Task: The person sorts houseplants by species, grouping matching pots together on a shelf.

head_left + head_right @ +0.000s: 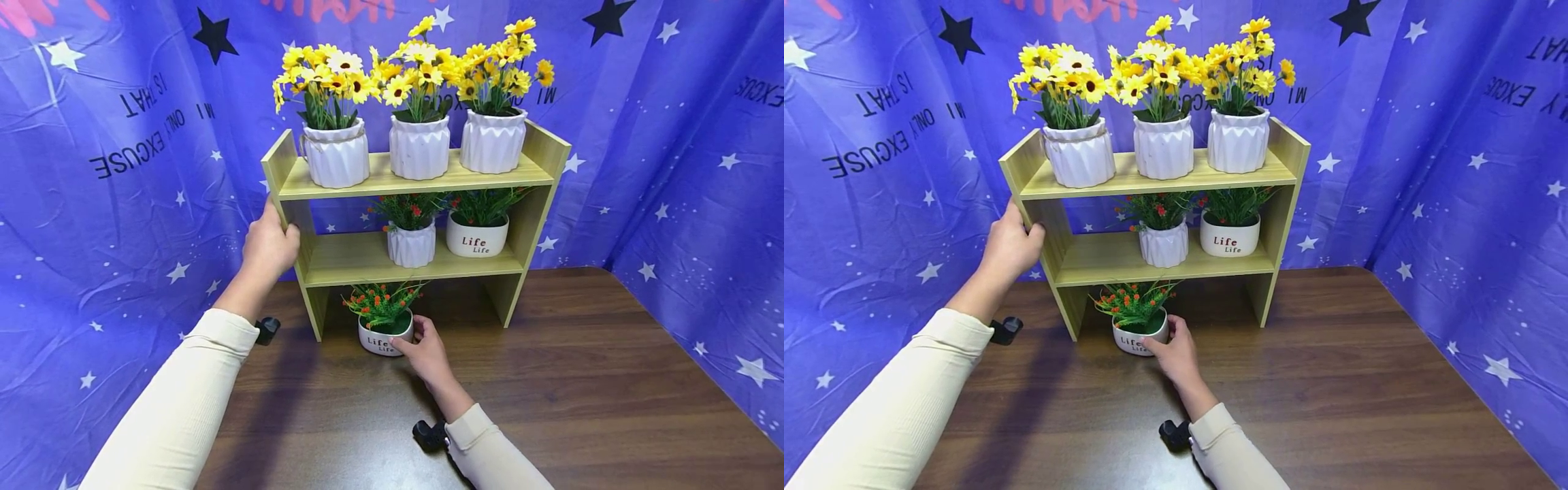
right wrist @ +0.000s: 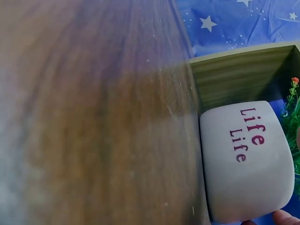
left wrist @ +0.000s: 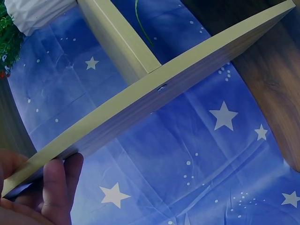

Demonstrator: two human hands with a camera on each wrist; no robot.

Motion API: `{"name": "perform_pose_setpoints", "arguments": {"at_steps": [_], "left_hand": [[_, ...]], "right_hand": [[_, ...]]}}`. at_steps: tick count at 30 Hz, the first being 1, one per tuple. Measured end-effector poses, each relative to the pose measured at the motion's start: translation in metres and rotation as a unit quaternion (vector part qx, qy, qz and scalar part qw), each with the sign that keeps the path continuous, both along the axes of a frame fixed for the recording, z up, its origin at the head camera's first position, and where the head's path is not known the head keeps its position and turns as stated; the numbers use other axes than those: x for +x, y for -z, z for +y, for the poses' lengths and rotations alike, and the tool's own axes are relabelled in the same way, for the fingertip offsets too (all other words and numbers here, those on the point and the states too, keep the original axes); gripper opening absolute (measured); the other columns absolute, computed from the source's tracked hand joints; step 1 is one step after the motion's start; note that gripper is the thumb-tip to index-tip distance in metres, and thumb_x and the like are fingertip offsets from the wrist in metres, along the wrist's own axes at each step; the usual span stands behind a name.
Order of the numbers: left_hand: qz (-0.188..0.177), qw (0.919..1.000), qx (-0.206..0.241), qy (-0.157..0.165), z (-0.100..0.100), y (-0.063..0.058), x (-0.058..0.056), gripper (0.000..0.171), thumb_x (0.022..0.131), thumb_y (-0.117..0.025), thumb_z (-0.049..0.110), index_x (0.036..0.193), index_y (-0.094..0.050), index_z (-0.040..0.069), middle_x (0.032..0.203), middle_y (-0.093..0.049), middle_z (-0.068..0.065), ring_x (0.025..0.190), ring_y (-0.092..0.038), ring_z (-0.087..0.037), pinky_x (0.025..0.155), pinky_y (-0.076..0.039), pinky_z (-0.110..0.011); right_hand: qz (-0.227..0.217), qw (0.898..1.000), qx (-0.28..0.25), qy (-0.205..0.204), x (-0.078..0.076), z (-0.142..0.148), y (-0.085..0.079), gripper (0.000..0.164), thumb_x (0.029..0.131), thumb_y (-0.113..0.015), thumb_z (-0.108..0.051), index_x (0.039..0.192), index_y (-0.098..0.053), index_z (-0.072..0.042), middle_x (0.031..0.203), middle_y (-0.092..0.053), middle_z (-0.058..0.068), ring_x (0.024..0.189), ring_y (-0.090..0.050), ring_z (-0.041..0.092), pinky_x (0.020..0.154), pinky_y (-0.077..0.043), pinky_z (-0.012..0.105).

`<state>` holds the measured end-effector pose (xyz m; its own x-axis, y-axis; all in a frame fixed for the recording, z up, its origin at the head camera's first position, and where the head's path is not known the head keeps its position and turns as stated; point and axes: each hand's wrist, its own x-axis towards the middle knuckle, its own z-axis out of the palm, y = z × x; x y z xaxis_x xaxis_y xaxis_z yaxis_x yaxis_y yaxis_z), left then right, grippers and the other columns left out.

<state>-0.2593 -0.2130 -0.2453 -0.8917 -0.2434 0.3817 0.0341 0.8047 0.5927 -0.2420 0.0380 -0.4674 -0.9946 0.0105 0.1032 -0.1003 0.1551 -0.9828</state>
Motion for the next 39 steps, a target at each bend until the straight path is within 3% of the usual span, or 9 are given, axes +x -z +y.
{"name": "perform_pose_setpoints", "arguments": {"at_steps": [7, 15, 23, 30, 39], "left_hand": [[0.002, 1.0, -0.003, 0.001, -0.001, 0.0, 0.0, 0.054, 0.096, -0.048, 0.018, 0.147, -0.034, 0.007, 0.121, -0.058, -0.037, 0.109, -0.057, -0.055, 0.084, -0.043, -0.064], [-0.01, 0.9999, 0.0, -0.002, 0.0, 0.0, 0.0, 0.059, 0.096, -0.048, 0.018, 0.151, -0.03, 0.009, 0.12, -0.059, -0.036, 0.109, -0.058, -0.054, 0.084, -0.044, -0.063], [-0.005, 1.0, 0.006, -0.002, 0.0, 0.0, -0.001, 0.059, 0.096, -0.048, 0.018, 0.151, -0.03, 0.01, 0.12, -0.059, -0.035, 0.109, -0.058, -0.053, 0.083, -0.044, -0.063], [-0.005, 1.0, 0.002, -0.002, -0.001, 0.0, -0.001, 0.058, 0.095, -0.048, 0.018, 0.151, -0.031, 0.011, 0.119, -0.059, -0.036, 0.108, -0.058, -0.054, 0.083, -0.044, -0.064], [0.003, 0.9999, -0.002, 0.012, -0.002, 0.0, 0.001, 0.055, 0.095, -0.049, 0.016, 0.147, -0.034, 0.008, 0.119, -0.059, -0.036, 0.108, -0.058, -0.054, 0.083, -0.044, -0.063]], "right_hand": [[0.018, 1.0, 0.021, 0.007, -0.011, -0.008, 0.006, 0.075, 0.077, -0.084, -0.014, 0.137, -0.043, 0.006, 0.132, -0.053, 0.026, 0.12, -0.053, 0.038, 0.099, -0.044, 0.049], [0.059, 0.992, 0.106, 0.035, -0.019, -0.015, 0.008, 0.082, 0.072, -0.085, -0.02, 0.136, -0.044, 0.009, 0.131, -0.052, 0.026, 0.122, -0.051, 0.038, 0.102, -0.04, 0.05], [0.057, 0.991, 0.112, 0.048, -0.02, -0.014, 0.007, 0.077, 0.072, -0.088, -0.022, 0.133, -0.05, 0.003, 0.121, -0.063, 0.021, 0.111, -0.06, 0.033, 0.095, -0.046, 0.047], [0.067, 0.992, 0.106, 0.034, -0.008, -0.008, 0.001, 0.074, 0.071, -0.089, -0.023, 0.132, -0.054, -0.001, 0.115, -0.066, 0.015, 0.105, -0.062, 0.027, 0.09, -0.049, 0.044], [0.068, 0.994, 0.083, 0.001, 0.021, 0.002, -0.012, 0.072, 0.071, -0.09, -0.026, 0.132, -0.057, -0.008, 0.123, -0.065, 0.011, 0.108, -0.061, 0.025, 0.09, -0.05, 0.044]]}}
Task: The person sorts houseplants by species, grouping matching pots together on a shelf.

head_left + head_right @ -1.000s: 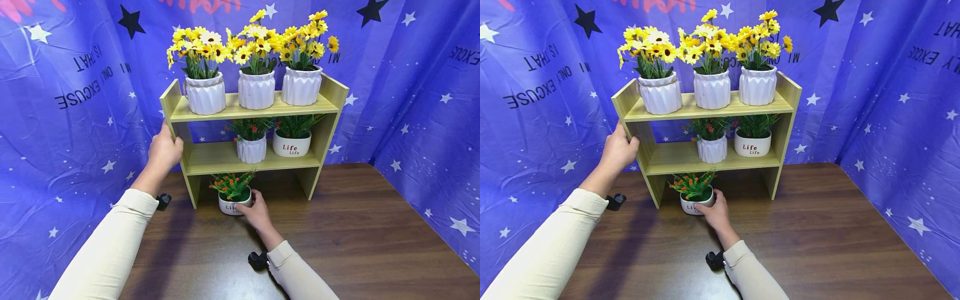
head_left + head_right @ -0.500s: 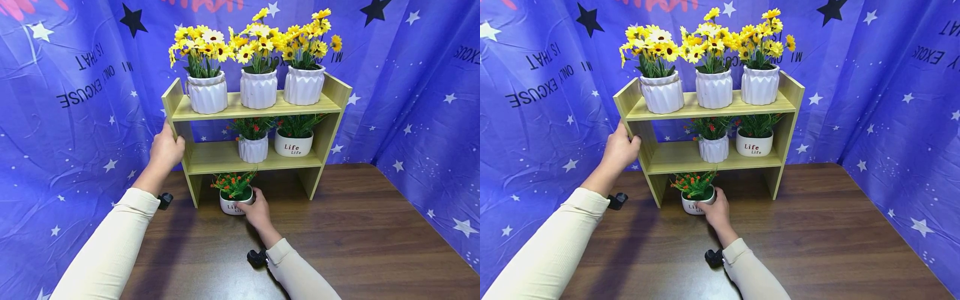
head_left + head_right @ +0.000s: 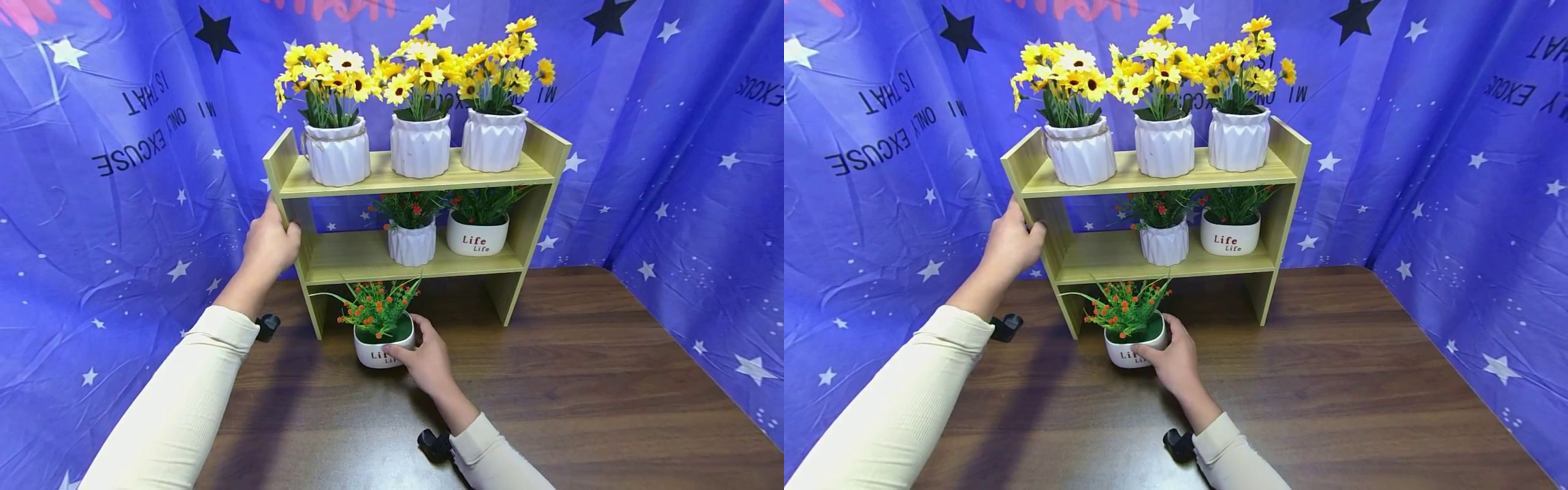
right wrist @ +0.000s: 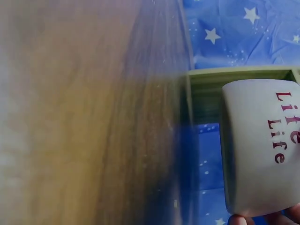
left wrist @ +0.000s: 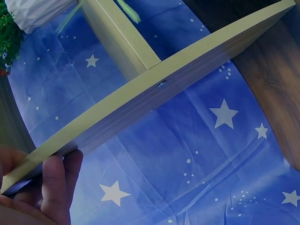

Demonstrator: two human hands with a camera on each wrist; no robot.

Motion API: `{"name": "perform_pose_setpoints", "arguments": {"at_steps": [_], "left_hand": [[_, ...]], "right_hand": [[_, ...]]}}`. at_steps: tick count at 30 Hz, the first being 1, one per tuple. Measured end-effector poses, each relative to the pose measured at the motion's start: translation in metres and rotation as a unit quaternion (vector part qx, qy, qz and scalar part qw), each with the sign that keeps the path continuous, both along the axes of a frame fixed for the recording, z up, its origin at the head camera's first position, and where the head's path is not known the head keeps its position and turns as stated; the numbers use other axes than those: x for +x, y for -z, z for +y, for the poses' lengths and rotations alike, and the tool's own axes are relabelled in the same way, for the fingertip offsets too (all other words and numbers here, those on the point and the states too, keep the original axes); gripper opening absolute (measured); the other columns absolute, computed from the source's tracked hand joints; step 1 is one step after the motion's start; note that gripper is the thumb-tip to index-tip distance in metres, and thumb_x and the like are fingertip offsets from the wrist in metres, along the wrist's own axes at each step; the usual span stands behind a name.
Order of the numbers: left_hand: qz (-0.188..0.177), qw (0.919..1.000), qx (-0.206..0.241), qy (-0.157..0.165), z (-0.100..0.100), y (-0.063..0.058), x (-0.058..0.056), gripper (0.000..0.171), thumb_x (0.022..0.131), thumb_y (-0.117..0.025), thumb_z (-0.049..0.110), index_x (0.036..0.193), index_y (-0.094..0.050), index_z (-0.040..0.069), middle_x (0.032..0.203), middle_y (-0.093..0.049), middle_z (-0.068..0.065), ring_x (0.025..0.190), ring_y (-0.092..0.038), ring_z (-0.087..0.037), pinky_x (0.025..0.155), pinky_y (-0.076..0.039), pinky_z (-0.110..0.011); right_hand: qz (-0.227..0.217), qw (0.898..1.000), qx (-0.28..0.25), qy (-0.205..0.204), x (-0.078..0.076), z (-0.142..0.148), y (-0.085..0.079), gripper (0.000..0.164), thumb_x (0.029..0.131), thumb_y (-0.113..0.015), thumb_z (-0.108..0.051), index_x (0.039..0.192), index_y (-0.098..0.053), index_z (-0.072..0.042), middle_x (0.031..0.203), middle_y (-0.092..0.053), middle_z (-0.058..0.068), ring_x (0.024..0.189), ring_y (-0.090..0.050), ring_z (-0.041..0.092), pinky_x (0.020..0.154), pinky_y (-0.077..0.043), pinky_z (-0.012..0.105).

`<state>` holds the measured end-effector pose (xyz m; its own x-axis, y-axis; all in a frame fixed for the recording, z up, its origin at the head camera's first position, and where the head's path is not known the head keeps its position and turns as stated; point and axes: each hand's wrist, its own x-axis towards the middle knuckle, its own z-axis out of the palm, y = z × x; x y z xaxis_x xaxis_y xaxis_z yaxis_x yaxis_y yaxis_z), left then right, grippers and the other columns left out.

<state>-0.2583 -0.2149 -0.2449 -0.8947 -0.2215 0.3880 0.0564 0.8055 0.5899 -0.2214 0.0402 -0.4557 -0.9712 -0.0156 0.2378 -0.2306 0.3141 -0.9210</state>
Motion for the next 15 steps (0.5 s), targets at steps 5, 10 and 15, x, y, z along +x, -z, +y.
{"name": "perform_pose_setpoints", "arguments": {"at_steps": [5, 10, 15], "left_hand": [[0.003, 1.0, -0.005, 0.0, -0.001, -0.003, 0.0, 0.054, 0.095, -0.048, 0.016, 0.146, -0.034, 0.006, 0.119, -0.059, -0.037, 0.109, -0.057, -0.055, 0.083, -0.043, -0.064], [-0.006, 1.0, -0.002, 0.002, 0.0, -0.004, 0.0, 0.056, 0.096, -0.048, 0.016, 0.148, -0.032, 0.006, 0.119, -0.059, -0.037, 0.109, -0.057, -0.055, 0.083, -0.043, -0.064], [-0.009, 0.9999, -0.005, 0.003, 0.001, -0.002, 0.001, 0.056, 0.096, -0.048, 0.017, 0.148, -0.032, 0.006, 0.119, -0.058, -0.037, 0.109, -0.057, -0.055, 0.083, -0.043, -0.064]], "right_hand": [[0.0, 1.0, -0.011, -0.013, 0.012, 0.002, -0.012, 0.073, 0.071, -0.09, -0.027, 0.134, -0.056, -0.011, 0.125, -0.063, 0.01, 0.104, -0.063, 0.025, 0.085, -0.054, 0.041], [0.003, 0.999, -0.037, -0.022, 0.024, 0.005, -0.03, 0.073, 0.071, -0.09, -0.024, 0.135, -0.056, -0.014, 0.128, -0.062, 0.008, 0.096, -0.065, 0.023, 0.079, -0.055, 0.037], [0.022, 0.998, -0.045, -0.024, 0.029, 0.01, -0.052, 0.075, 0.07, -0.091, -0.023, 0.136, -0.055, -0.017, 0.129, -0.061, 0.006, 0.095, -0.066, 0.021, 0.077, -0.055, 0.035]]}}
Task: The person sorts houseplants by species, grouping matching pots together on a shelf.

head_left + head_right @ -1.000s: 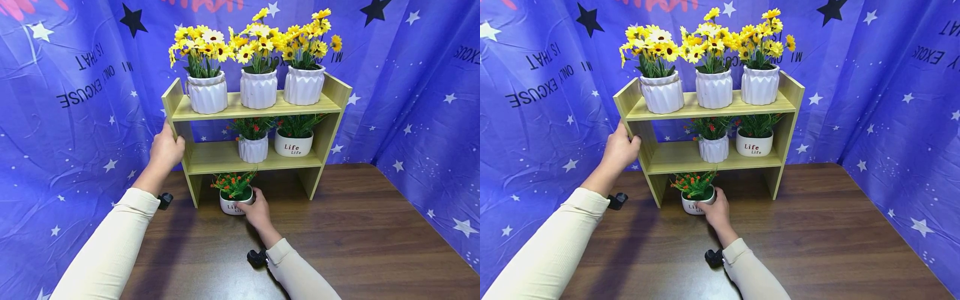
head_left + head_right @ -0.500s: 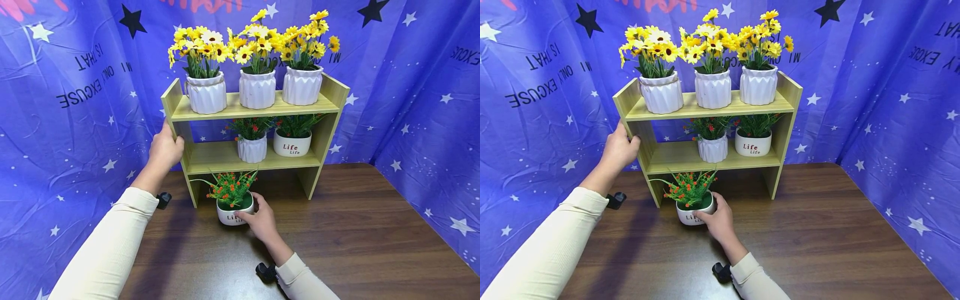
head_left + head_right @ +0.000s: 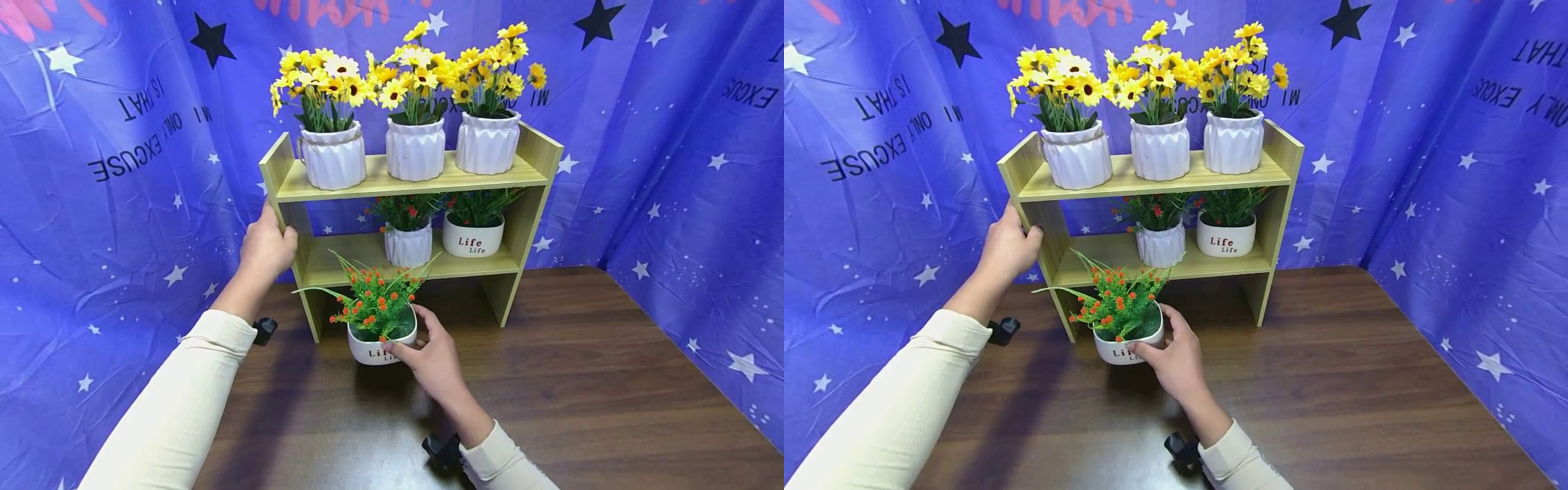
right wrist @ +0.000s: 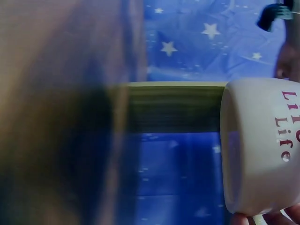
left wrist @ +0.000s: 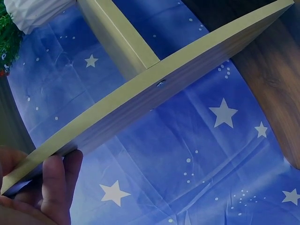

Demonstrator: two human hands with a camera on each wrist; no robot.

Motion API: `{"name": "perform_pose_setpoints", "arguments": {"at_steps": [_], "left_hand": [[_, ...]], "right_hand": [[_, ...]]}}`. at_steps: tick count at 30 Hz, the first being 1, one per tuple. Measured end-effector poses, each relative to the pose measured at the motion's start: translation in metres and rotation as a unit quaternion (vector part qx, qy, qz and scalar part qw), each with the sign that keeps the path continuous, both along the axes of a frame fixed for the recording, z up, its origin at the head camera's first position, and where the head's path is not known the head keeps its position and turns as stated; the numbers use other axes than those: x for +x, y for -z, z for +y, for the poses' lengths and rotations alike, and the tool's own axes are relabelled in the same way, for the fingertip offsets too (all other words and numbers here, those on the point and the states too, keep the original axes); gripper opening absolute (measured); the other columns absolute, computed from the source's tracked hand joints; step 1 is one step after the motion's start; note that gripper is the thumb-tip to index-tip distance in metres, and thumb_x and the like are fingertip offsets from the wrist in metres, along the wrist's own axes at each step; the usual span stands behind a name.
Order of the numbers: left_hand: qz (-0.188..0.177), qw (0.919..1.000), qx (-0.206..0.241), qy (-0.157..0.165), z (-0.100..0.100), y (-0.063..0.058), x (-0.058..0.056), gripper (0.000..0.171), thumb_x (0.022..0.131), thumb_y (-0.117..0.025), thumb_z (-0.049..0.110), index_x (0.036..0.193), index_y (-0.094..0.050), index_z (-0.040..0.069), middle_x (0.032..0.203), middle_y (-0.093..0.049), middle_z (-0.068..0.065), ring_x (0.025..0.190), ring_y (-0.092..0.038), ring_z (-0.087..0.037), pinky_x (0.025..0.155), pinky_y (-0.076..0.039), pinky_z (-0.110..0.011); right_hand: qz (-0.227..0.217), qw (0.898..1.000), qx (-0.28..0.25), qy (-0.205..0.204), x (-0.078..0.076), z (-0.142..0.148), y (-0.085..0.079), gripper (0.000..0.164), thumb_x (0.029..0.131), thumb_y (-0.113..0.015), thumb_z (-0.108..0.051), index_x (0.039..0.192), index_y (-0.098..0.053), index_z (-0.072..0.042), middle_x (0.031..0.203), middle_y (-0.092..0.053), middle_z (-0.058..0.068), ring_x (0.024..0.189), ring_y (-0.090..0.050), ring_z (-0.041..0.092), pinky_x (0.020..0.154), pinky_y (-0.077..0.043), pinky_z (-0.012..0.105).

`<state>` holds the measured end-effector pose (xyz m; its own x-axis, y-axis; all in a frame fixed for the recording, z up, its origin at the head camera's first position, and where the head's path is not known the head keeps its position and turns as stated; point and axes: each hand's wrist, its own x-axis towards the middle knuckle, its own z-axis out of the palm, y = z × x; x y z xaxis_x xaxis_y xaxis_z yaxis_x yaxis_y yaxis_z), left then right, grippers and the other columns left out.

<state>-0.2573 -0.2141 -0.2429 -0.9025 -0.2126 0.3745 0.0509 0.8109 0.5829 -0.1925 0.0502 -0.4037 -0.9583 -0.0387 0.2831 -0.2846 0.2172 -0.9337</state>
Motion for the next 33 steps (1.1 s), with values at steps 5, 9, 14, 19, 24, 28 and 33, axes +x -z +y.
{"name": "perform_pose_setpoints", "arguments": {"at_steps": [5, 9, 14, 19, 24, 28, 33], "left_hand": [[0.017, 0.9999, -0.001, -0.001, -0.001, 0.001, -0.001, 0.054, 0.095, -0.047, 0.015, 0.146, -0.034, 0.005, 0.116, -0.059, -0.038, 0.107, -0.057, -0.056, 0.081, -0.043, -0.064], [0.016, 0.9999, -0.001, -0.003, -0.001, 0.001, -0.001, 0.055, 0.094, -0.048, 0.015, 0.146, -0.034, 0.007, 0.117, -0.059, -0.037, 0.108, -0.057, -0.056, 0.082, -0.043, -0.064], [0.006, 1.0, 0.001, -0.002, -0.001, 0.002, -0.002, 0.059, 0.094, -0.048, 0.014, 0.15, -0.031, 0.009, 0.12, -0.058, -0.037, 0.112, -0.055, -0.055, 0.085, -0.043, -0.064], [0.014, 0.9999, -0.002, -0.007, -0.001, 0.004, -0.003, 0.062, 0.092, -0.048, 0.013, 0.151, -0.03, 0.011, 0.119, -0.058, -0.038, 0.11, -0.056, -0.055, 0.083, -0.043, -0.064], [0.016, 0.9998, -0.003, -0.01, -0.001, 0.006, -0.003, 0.065, 0.092, -0.049, 0.014, 0.154, -0.028, 0.011, 0.117, -0.058, -0.04, 0.108, -0.057, -0.056, 0.084, -0.044, -0.063], [0.014, 0.9998, -0.008, -0.009, -0.001, 0.006, -0.002, 0.066, 0.093, -0.049, 0.015, 0.155, -0.026, 0.01, 0.116, -0.059, -0.039, 0.108, -0.057, -0.056, 0.083, -0.045, -0.064], [0.014, 0.9998, -0.013, -0.009, -0.002, 0.006, -0.003, 0.057, 0.094, -0.049, 0.013, 0.149, -0.034, 0.007, 0.116, -0.06, -0.036, 0.106, -0.058, -0.056, 0.081, -0.044, -0.064]], "right_hand": [[0.038, 0.999, -0.013, -0.008, -0.004, 0.002, -0.028, 0.076, 0.072, -0.091, -0.021, 0.137, -0.053, -0.013, 0.132, -0.059, 0.006, 0.106, -0.063, 0.022, 0.08, -0.056, 0.035], [0.051, 0.998, -0.027, -0.026, -0.013, -0.003, -0.049, 0.074, 0.074, -0.089, -0.02, 0.138, -0.052, -0.014, 0.129, -0.06, 0.007, 0.102, -0.066, 0.022, 0.076, -0.056, 0.031], [0.051, 0.997, -0.039, -0.038, -0.033, -0.017, -0.063, 0.071, 0.076, -0.087, -0.021, 0.138, -0.053, -0.015, 0.123, -0.063, 0.006, 0.099, -0.068, 0.021, 0.079, -0.056, 0.032], [0.058, 0.998, -0.019, -0.03, -0.051, -0.032, -0.067, 0.07, 0.076, -0.086, -0.021, 0.136, -0.053, -0.009, 0.121, -0.063, 0.009, 0.104, -0.064, 0.021, 0.084, -0.055, 0.034], [0.054, 0.998, -0.008, -0.03, -0.061, -0.044, -0.065, 0.066, 0.076, -0.086, -0.02, 0.132, -0.054, -0.006, 0.117, -0.064, 0.009, 0.104, -0.063, 0.02, 0.084, -0.054, 0.035], [0.066, 0.997, 0.025, -0.012, -0.066, -0.05, -0.067, 0.066, 0.077, -0.086, -0.028, 0.131, -0.053, -0.006, 0.116, -0.065, 0.009, 0.105, -0.061, 0.02, 0.086, -0.051, 0.038], [0.082, 0.995, 0.063, 0.009, -0.075, -0.058, -0.07, 0.067, 0.079, -0.083, -0.035, 0.131, -0.052, -0.004, 0.113, -0.066, 0.008, 0.099, -0.061, 0.02, 0.082, -0.05, 0.039]]}}
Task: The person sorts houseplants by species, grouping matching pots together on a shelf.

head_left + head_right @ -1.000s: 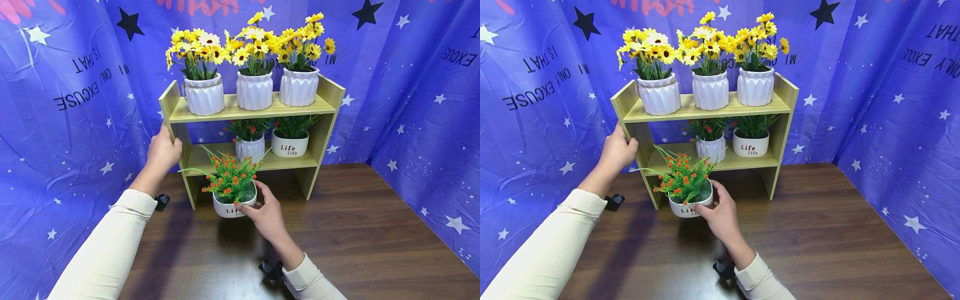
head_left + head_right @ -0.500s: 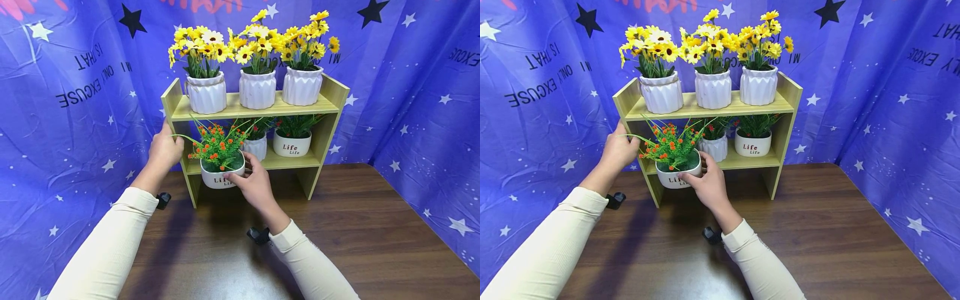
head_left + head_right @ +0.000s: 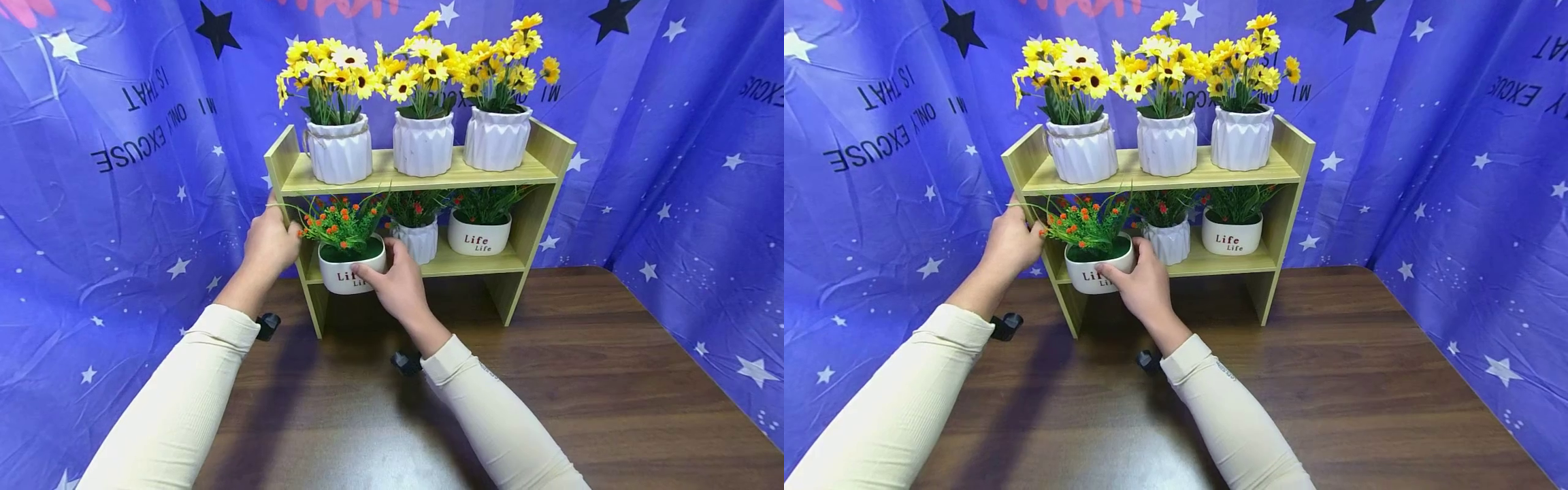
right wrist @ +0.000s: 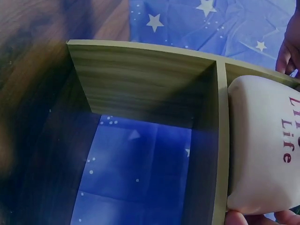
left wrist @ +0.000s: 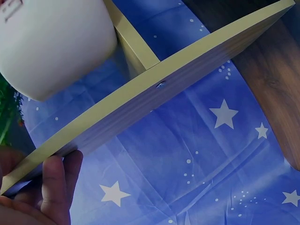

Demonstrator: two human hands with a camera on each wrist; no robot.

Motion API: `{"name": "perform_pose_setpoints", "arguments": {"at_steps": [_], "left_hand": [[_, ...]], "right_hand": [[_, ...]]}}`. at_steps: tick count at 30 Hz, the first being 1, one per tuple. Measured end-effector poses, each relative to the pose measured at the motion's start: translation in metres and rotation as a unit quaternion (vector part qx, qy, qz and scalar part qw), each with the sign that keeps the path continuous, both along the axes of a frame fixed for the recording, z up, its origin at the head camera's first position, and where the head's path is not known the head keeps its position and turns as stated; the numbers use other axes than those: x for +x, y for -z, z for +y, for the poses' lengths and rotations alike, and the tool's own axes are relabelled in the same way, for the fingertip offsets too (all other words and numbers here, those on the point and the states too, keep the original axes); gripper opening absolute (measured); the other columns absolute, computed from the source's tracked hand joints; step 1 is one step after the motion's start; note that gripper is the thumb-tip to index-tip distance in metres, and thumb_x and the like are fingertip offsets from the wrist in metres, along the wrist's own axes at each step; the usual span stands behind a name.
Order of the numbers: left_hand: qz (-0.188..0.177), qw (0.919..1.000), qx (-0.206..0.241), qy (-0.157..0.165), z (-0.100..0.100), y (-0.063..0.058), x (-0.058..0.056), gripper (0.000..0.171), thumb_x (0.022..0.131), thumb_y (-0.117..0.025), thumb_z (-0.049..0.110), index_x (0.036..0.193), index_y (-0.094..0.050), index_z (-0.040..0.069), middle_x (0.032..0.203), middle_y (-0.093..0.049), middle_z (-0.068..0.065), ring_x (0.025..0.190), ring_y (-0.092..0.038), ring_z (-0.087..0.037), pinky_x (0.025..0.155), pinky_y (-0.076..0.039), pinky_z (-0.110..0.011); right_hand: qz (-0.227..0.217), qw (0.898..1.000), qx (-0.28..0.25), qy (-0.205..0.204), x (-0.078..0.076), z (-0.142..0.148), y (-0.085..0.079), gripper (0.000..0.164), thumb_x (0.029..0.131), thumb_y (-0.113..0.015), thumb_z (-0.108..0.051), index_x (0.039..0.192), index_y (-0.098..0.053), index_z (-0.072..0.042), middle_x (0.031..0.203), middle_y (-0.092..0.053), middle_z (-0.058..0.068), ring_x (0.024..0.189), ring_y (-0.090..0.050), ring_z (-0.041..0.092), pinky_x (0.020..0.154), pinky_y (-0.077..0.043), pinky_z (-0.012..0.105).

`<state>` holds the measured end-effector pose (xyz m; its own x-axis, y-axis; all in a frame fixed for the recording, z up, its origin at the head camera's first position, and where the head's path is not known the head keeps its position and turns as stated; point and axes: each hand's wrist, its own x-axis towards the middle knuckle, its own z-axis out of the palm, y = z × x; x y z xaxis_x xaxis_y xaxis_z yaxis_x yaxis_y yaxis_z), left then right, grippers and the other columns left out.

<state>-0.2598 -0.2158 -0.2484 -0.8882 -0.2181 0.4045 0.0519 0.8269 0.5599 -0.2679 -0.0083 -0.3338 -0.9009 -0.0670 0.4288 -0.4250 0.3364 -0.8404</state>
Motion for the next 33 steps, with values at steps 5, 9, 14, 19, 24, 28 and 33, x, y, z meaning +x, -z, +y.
{"name": "perform_pose_setpoints", "arguments": {"at_steps": [5, 9, 14, 19, 24, 28, 33], "left_hand": [[-0.004, 1.0, -0.001, 0.0, 0.0, -0.001, -0.001, 0.056, 0.095, -0.051, 0.012, 0.148, -0.034, 0.006, 0.119, -0.059, -0.036, 0.108, -0.057, -0.056, 0.082, -0.045, -0.065], [0.001, 1.0, 0.0, -0.001, -0.001, 0.0, -0.002, 0.061, 0.093, -0.051, 0.013, 0.15, -0.032, 0.008, 0.117, -0.059, -0.038, 0.107, -0.057, -0.056, 0.082, -0.045, -0.065], [-0.006, 0.9999, 0.016, 0.0, -0.003, 0.002, 0.0, 0.06, 0.093, -0.049, 0.013, 0.15, -0.032, 0.01, 0.119, -0.058, -0.038, 0.109, -0.057, -0.056, 0.083, -0.044, -0.064], [-0.001, 0.9998, 0.018, -0.006, -0.002, 0.001, 0.002, 0.062, 0.093, -0.048, 0.015, 0.152, -0.029, 0.011, 0.119, -0.058, -0.037, 0.109, -0.056, -0.056, 0.083, -0.043, -0.065], [0.02, 0.9997, 0.007, 0.006, -0.003, 0.01, 0.006, 0.056, 0.096, -0.049, 0.017, 0.149, -0.034, 0.007, 0.115, -0.061, -0.036, 0.106, -0.059, -0.055, 0.082, -0.044, -0.064], [-0.007, 0.9994, -0.023, 0.025, -0.005, 0.023, 0.022, 0.051, 0.098, -0.05, 0.019, 0.145, -0.039, 0.004, 0.117, -0.062, -0.033, 0.106, -0.059, -0.054, 0.081, -0.044, -0.064], [-0.032, 0.9963, -0.08, 0.004, 0.008, 0.057, 0.055, 0.042, 0.096, -0.054, 0.022, 0.132, -0.055, 0.0, 0.111, -0.068, -0.026, 0.093, -0.064, -0.052, 0.073, -0.048, -0.062]], "right_hand": [[0.014, 0.999, 0.027, 0.013, -0.009, -0.008, -0.002, 0.066, 0.082, -0.082, -0.037, 0.13, -0.052, -0.004, 0.11, -0.067, 0.01, 0.095, -0.064, 0.021, 0.078, -0.052, 0.038], [0.022, 0.998, 0.05, 0.028, -0.016, -0.017, -0.002, 0.067, 0.083, -0.079, -0.04, 0.132, -0.052, -0.004, 0.107, -0.068, 0.01, 0.092, -0.065, 0.022, 0.076, -0.053, 0.039], [0.025, 0.997, 0.067, 0.034, -0.026, -0.026, 0.0, 0.072, 0.086, -0.077, -0.041, 0.141, -0.047, -0.007, 0.112, -0.069, 0.013, 0.098, -0.067, 0.026, 0.08, -0.052, 0.042], [0.033, 0.997, 0.067, 0.037, -0.036, -0.034, -0.003, 0.074, 0.089, -0.073, -0.04, 0.146, -0.042, -0.004, 0.121, -0.066, 0.018, 0.109, -0.064, 0.032, 0.089, -0.05, 0.044], [0.023, 0.997, 0.064, 0.032, -0.036, -0.035, -0.002, 0.079, 0.089, -0.072, -0.04, 0.151, -0.036, -0.005, 0.127, -0.063, 0.02, 0.113, -0.062, 0.033, 0.092, -0.048, 0.045], [0.019, 0.998, 0.058, 0.012, -0.025, -0.024, 0.002, 0.078, 0.088, -0.074, -0.038, 0.149, -0.038, -0.005, 0.134, -0.058, 0.017, 0.118, -0.058, 0.03, 0.097, -0.046, 0.045], [0.079, 0.994, 0.076, -0.001, 0.007, 0.012, 0.01, 0.057, 0.09, -0.072, -0.034, 0.134, -0.055, -0.001, 0.128, -0.062, 0.017, 0.115, -0.06, 0.03, 0.094, -0.048, 0.046]]}}
